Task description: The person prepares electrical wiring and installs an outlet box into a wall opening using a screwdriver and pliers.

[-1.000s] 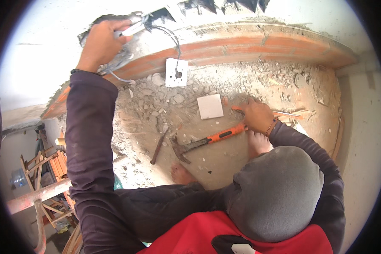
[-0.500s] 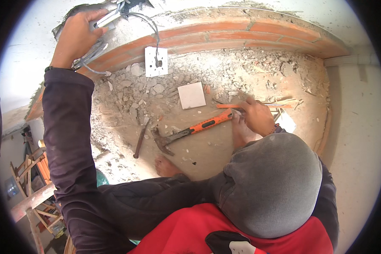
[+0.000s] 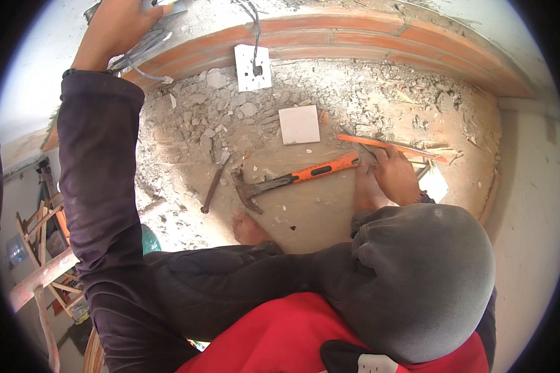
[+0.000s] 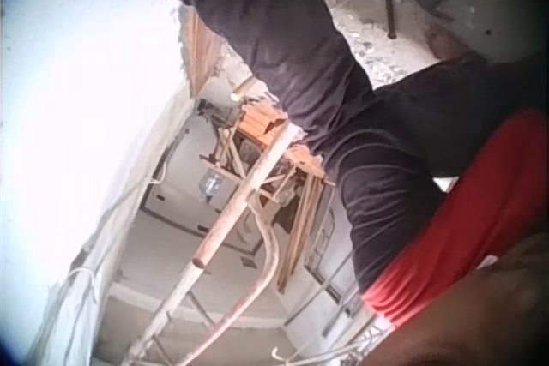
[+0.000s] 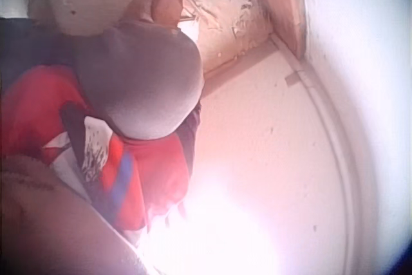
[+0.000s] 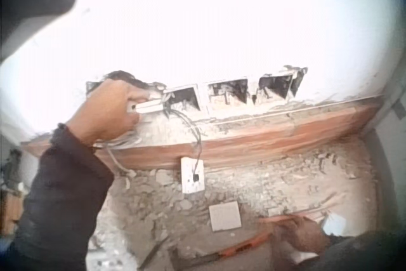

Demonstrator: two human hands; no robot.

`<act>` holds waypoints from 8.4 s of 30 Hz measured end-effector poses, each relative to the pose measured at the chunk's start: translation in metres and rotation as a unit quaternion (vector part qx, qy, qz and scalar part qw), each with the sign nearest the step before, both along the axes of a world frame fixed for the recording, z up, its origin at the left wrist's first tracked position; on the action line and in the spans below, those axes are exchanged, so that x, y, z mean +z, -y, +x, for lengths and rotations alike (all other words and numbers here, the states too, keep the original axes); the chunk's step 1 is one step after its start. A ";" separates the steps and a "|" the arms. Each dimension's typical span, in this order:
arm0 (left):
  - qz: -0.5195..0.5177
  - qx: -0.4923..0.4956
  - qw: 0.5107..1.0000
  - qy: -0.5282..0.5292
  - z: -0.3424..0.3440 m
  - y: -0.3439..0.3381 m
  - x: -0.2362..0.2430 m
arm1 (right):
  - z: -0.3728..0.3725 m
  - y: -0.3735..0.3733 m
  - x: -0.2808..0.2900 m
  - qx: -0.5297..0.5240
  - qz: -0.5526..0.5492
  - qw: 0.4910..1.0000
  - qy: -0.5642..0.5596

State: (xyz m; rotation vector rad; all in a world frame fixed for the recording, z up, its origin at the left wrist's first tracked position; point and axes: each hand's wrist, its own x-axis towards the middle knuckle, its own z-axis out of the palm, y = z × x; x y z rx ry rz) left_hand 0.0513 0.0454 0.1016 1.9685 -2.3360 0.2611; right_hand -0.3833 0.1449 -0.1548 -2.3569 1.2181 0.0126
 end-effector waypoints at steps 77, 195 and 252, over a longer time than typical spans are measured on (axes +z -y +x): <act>0.097 0.000 0.995 0.004 0.019 0.023 -0.012 | 0.224 0.127 0.195 0.125 -0.143 0.959 0.209; 0.055 0.237 0.217 -0.945 -0.063 -0.031 -0.046 | 0.325 0.213 0.154 -0.195 0.154 0.904 0.348; 0.176 0.167 0.224 -0.944 -0.023 -0.030 -0.041 | 0.344 0.139 0.162 -0.363 0.250 0.565 0.698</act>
